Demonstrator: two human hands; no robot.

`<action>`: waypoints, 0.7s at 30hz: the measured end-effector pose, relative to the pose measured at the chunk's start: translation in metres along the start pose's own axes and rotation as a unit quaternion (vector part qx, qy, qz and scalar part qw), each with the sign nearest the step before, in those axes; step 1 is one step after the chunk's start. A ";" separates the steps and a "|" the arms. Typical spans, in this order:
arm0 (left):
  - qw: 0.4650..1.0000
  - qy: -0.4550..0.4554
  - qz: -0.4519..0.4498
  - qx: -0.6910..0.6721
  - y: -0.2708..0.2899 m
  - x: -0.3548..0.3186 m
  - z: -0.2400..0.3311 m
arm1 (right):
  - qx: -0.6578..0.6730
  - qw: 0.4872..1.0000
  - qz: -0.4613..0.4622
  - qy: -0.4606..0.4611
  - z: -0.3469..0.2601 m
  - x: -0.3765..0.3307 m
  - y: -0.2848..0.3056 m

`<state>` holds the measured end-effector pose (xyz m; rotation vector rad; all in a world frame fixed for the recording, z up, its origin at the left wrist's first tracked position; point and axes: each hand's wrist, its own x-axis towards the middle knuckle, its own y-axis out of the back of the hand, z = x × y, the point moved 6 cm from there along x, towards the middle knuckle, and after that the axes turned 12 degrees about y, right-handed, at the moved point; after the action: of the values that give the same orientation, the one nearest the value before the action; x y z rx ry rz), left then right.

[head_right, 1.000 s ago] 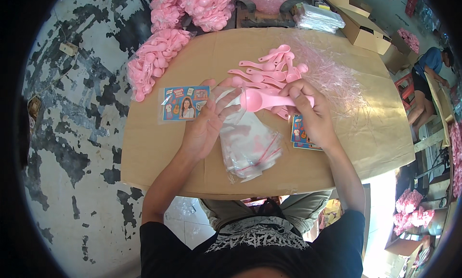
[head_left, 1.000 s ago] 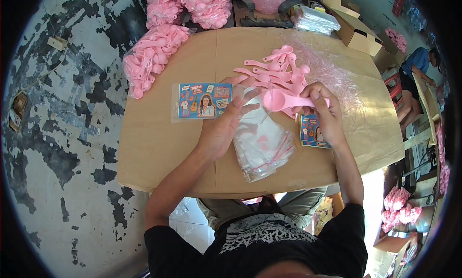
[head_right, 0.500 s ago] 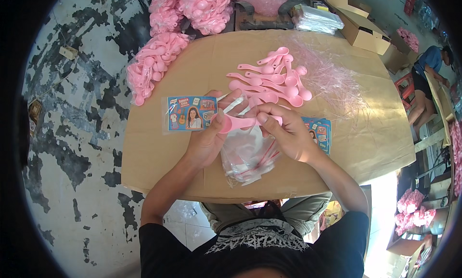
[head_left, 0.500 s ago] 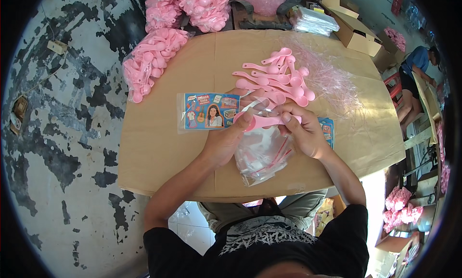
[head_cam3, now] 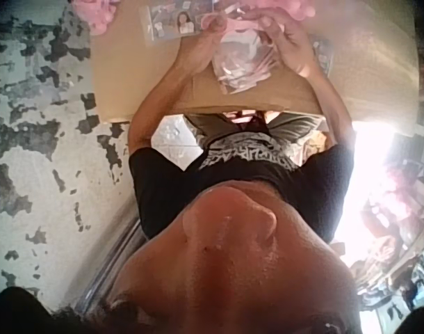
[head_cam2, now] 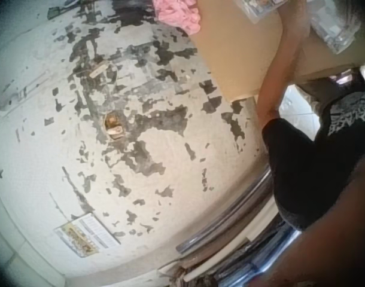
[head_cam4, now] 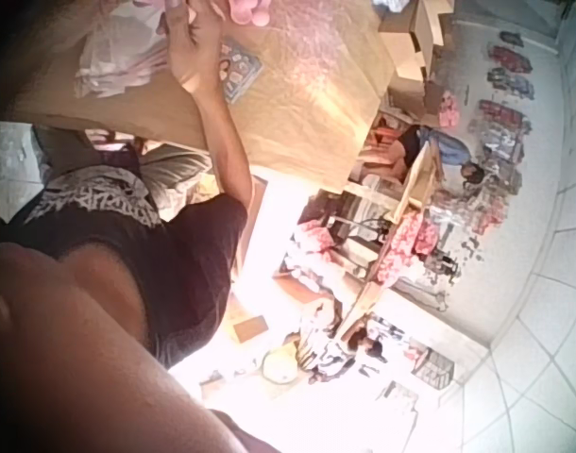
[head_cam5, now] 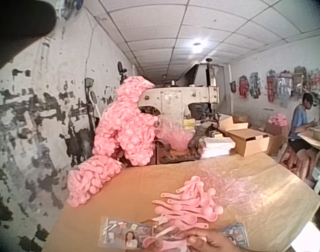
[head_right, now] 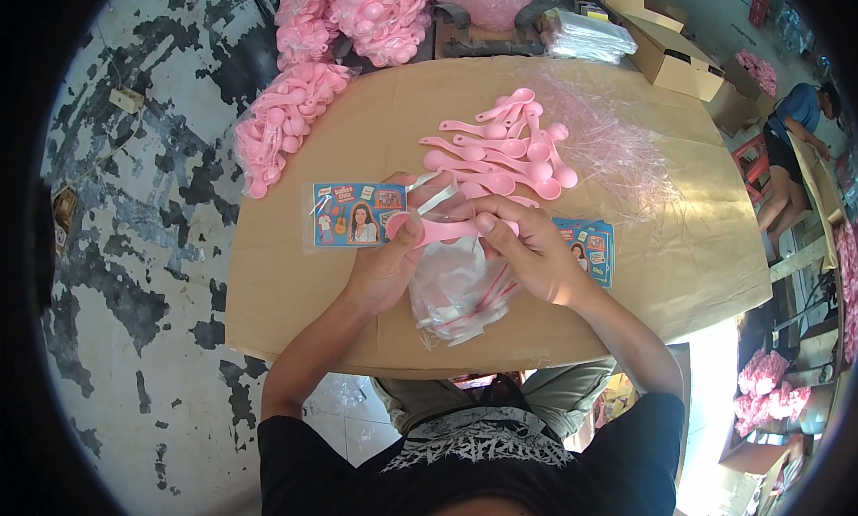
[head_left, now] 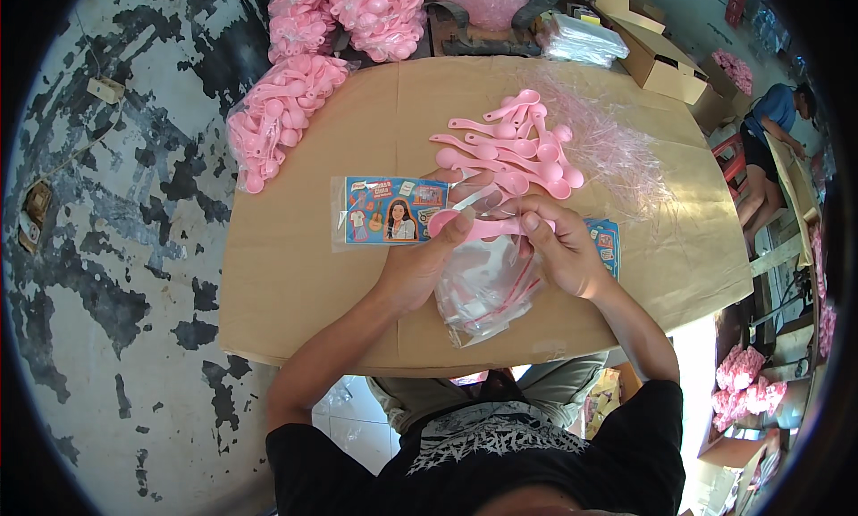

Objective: The person places a pink plastic spoon and a small printed card into a clear plastic bag, then seals the bag. This process is repeated multiple times with items from piles on the table.

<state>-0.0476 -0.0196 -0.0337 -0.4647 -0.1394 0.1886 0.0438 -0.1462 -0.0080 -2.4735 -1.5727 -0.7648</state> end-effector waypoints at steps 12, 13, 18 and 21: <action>0.999 -0.007 -0.004 0.050 -0.006 -0.003 -0.002 | -0.068 0.984 -0.044 0.159 -0.014 0.000 -0.013; 0.999 -0.008 -0.005 0.051 -0.006 -0.003 -0.002 | -0.068 0.984 -0.044 0.160 -0.014 -0.001 -0.013; 0.996 0.063 0.047 0.033 0.012 -0.003 -0.015 | 0.004 0.998 0.033 0.053 0.010 -0.004 0.004; 0.998 0.046 0.017 -0.026 -0.002 -0.001 -0.005 | 0.010 0.997 0.059 0.056 0.010 -0.005 0.008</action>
<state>-0.0471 -0.0236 -0.0369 -0.5261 -0.0455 0.1972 0.0526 -0.1498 -0.0180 -2.4371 -1.3757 -0.8495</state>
